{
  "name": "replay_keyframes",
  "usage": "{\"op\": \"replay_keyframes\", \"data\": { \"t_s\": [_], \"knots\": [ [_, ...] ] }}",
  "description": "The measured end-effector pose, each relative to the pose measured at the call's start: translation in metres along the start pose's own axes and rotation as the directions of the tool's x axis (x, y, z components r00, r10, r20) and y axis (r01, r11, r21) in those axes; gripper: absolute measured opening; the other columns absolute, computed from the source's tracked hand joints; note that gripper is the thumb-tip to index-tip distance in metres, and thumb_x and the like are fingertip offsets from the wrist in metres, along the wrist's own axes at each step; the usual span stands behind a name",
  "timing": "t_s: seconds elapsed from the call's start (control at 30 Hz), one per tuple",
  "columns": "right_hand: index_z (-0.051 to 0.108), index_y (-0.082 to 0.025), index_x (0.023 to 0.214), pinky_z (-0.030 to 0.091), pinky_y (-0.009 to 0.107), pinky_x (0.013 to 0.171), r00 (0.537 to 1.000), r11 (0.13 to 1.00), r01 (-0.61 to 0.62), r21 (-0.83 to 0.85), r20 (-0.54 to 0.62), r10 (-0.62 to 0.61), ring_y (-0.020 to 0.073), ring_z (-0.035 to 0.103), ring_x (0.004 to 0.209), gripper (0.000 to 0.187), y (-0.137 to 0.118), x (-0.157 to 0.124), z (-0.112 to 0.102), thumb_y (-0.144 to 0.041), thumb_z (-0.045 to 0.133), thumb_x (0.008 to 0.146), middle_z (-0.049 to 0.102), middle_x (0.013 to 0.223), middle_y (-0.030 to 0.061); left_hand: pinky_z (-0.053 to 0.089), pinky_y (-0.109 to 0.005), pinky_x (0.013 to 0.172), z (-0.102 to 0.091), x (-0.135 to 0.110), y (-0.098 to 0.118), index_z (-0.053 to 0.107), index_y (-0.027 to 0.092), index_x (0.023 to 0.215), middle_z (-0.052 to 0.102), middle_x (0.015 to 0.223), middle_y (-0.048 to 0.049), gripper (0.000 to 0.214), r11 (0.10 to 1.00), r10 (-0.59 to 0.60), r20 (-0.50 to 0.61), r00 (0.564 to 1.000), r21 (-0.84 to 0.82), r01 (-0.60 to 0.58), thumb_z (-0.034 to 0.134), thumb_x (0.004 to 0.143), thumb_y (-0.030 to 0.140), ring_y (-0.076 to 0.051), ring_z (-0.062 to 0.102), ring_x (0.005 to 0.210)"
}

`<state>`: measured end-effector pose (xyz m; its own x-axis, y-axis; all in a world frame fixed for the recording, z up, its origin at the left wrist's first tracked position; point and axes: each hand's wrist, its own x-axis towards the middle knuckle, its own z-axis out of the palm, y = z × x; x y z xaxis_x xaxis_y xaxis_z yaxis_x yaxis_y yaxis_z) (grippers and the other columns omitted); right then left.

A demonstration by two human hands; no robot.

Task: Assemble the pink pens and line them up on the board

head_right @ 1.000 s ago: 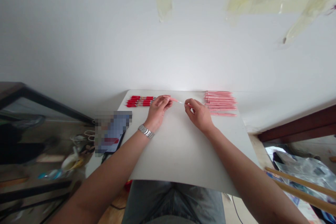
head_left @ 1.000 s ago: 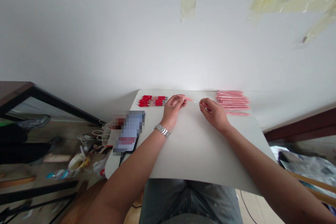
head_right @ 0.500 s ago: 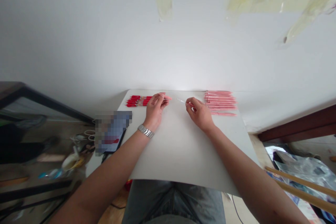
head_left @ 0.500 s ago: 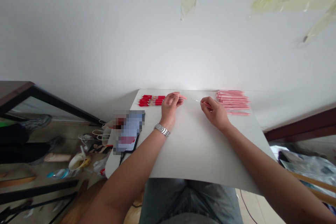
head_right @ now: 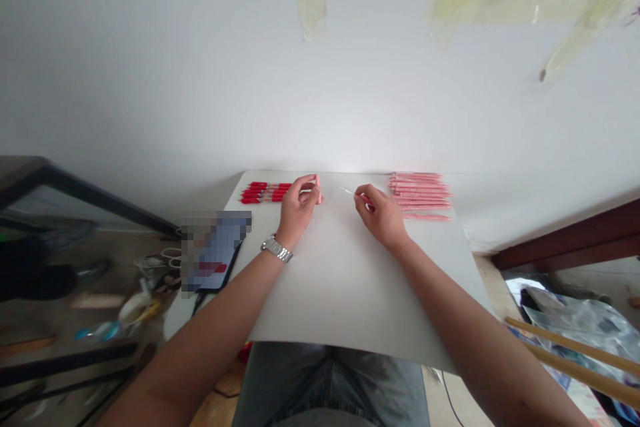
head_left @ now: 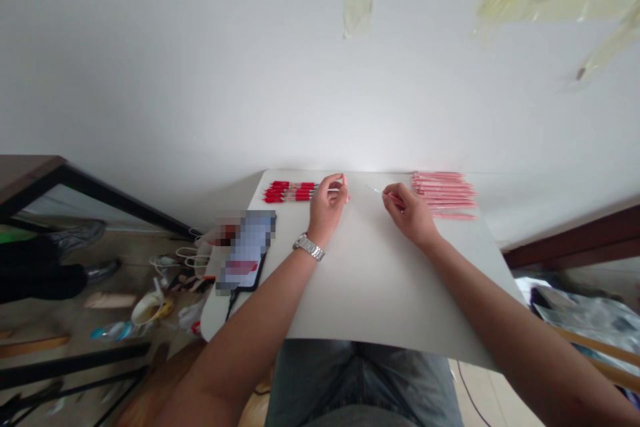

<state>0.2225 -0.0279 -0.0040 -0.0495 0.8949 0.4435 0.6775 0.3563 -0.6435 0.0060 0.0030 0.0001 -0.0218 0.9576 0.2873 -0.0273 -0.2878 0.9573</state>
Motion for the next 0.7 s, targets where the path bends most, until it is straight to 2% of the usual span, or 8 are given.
{"op": "replay_keyframes", "data": {
  "t_s": [0.13, 0.27, 0.53, 0.7],
  "knots": [
    [0.064, -0.023, 0.104, 0.043, 0.028, 0.067, 1.0, 1.0, 0.009, -0.003, -0.005, -0.009, 0.0164, 0.06, 0.071, 0.021, 0.001, 0.001, 0.0, -0.04, 0.054, 0.099, 0.066, 0.083, 0.0028, 0.052, -0.026, 0.07, -0.003, 0.0, -0.002, 0.067, 0.024, 0.118, 0.068, 0.094, -0.0027, 0.03, 0.982, 0.067, -0.017, 0.998, 0.178, -0.062, 0.072, 0.089, 0.034, -0.013, 0.065, 0.073],
    [0.064, -0.023, 0.104, 0.043, 0.028, 0.067, 1.0, 1.0, 0.021, -0.002, -0.001, -0.021, 0.0164, 0.06, 0.07, 0.021, 0.002, 0.001, 0.0, -0.04, 0.054, 0.099, 0.066, 0.082, 0.0031, 0.05, -0.028, 0.073, -0.007, 0.0, -0.002, 0.068, 0.025, 0.113, 0.067, 0.087, -0.0011, 0.024, 0.917, 0.137, 0.028, 0.99, 0.374, -0.137, 0.07, 0.09, 0.027, -0.014, 0.062, 0.074],
    [0.065, -0.024, 0.104, 0.043, 0.027, 0.066, 1.0, 1.0, 0.009, -0.004, 0.016, -0.009, 0.0159, 0.059, 0.068, 0.021, 0.0, 0.0, 0.002, -0.04, 0.054, 0.099, 0.067, 0.083, 0.0029, 0.05, -0.03, 0.074, -0.012, 0.001, -0.007, 0.07, 0.025, 0.105, 0.066, 0.09, -0.0028, 0.015, 0.794, 0.149, 0.114, 0.982, 0.578, -0.187, 0.066, 0.091, 0.021, -0.014, 0.061, 0.068],
    [0.066, -0.024, 0.104, 0.043, 0.027, 0.064, 1.0, 1.0, 0.003, -0.01, 0.03, -0.003, 0.0154, 0.058, 0.066, 0.022, 0.0, -0.001, 0.004, -0.042, 0.054, 0.099, 0.068, 0.083, 0.0028, 0.05, -0.031, 0.075, -0.011, 0.002, -0.01, 0.071, 0.023, 0.103, 0.064, 0.091, -0.0036, 0.016, 0.739, 0.158, 0.13, 0.979, 0.642, -0.205, 0.065, 0.09, 0.016, -0.014, 0.061, 0.069]
  ]
}}
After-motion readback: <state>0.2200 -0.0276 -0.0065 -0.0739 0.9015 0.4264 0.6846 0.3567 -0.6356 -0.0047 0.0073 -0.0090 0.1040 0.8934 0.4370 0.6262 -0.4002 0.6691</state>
